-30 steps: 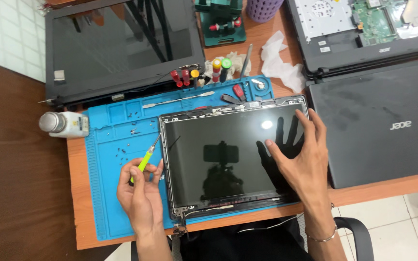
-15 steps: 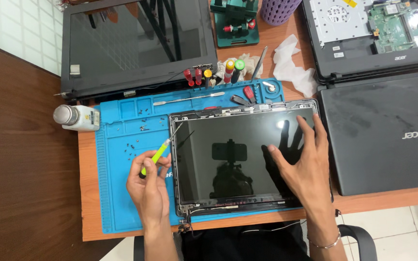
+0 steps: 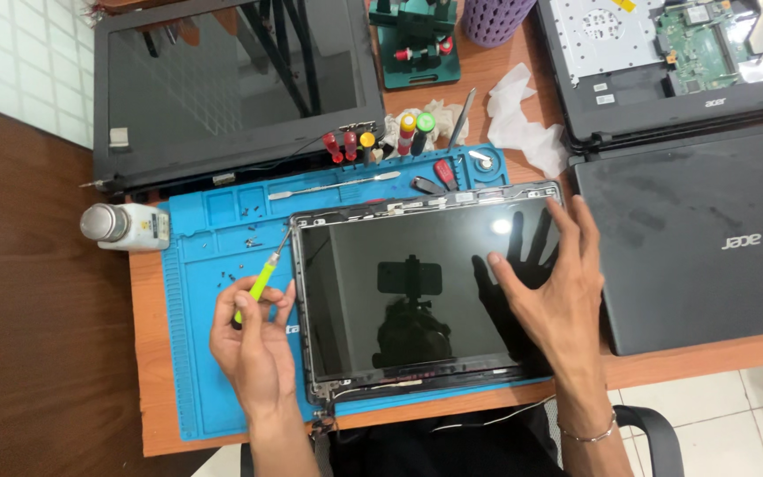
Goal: The person performs a series of actions to repair a laptop, including removing internal components and using a tool to work on the screen assembly. The laptop's internal structure is exposed, and the person handles various screws and small parts while manipulating the screen bezel.
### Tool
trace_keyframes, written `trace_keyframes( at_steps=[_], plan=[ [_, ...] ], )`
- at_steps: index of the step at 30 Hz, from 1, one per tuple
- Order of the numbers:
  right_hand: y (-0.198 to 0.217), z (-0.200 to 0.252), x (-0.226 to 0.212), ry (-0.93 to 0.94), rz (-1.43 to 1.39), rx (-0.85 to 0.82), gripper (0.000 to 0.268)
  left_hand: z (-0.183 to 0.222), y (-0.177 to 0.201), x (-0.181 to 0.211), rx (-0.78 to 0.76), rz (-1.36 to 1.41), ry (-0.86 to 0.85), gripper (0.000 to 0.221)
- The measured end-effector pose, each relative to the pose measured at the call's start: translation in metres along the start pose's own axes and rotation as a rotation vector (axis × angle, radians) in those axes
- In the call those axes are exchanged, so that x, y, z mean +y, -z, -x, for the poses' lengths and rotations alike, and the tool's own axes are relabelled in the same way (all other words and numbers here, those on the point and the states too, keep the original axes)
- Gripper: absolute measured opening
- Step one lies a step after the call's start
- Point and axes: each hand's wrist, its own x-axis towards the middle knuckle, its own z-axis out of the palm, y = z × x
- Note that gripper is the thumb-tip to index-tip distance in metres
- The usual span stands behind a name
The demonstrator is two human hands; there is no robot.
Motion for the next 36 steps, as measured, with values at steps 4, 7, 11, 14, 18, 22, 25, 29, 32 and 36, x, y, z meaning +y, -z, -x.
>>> trace_keyframes(
  at_steps=[4, 7, 11, 14, 18, 22, 25, 29, 32, 36],
  plan=[
    [-0.001, -0.001, -0.002, 0.023, -0.034, -0.014, 0.081, -0.004, 0.0, -0.001, 0.022, -0.037, -0.019, 0.025],
    [0.009, -0.003, 0.001, 0.012, -0.064, -0.044, 0.074, -0.003, -0.004, -0.002, 0.012, -0.09, -0.051, 0.024],
    [0.027, -0.002, 0.013, 0.005, -0.204, -0.101, 0.054, 0.011, -0.018, 0.01, -0.013, -0.453, -0.078, 0.02],
    [0.037, 0.007, 0.024, -0.062, -0.276, -0.152, 0.045, 0.027, -0.035, 0.03, -0.25, -0.677, -0.096, 0.017],
    [0.05, 0.026, 0.037, -0.066, -0.352, -0.179, 0.046, 0.049, -0.074, 0.048, -0.629, -0.992, -0.293, 0.014],
    [0.061, 0.045, 0.048, -0.107, -0.382, -0.256, 0.052, 0.063, -0.117, 0.047, -0.952, -1.005, -0.414, 0.01],
    [0.069, 0.058, 0.053, -0.131, -0.438, -0.291, 0.055, 0.069, -0.142, 0.04, -1.082, -1.026, -0.476, 0.008],
    [0.073, 0.07, 0.06, -0.123, -0.451, -0.292, 0.054, 0.078, -0.163, 0.031, -1.186, -1.004, -0.599, 0.008],
    [0.073, 0.075, 0.066, -0.168, -0.511, -0.285, 0.054, 0.085, -0.173, 0.025, -1.235, -1.007, -0.645, 0.009],
    [0.074, 0.077, 0.074, -0.187, -0.645, -0.308, 0.058, 0.091, -0.184, 0.02, -1.273, -1.013, -0.691, 0.011]
  ],
)
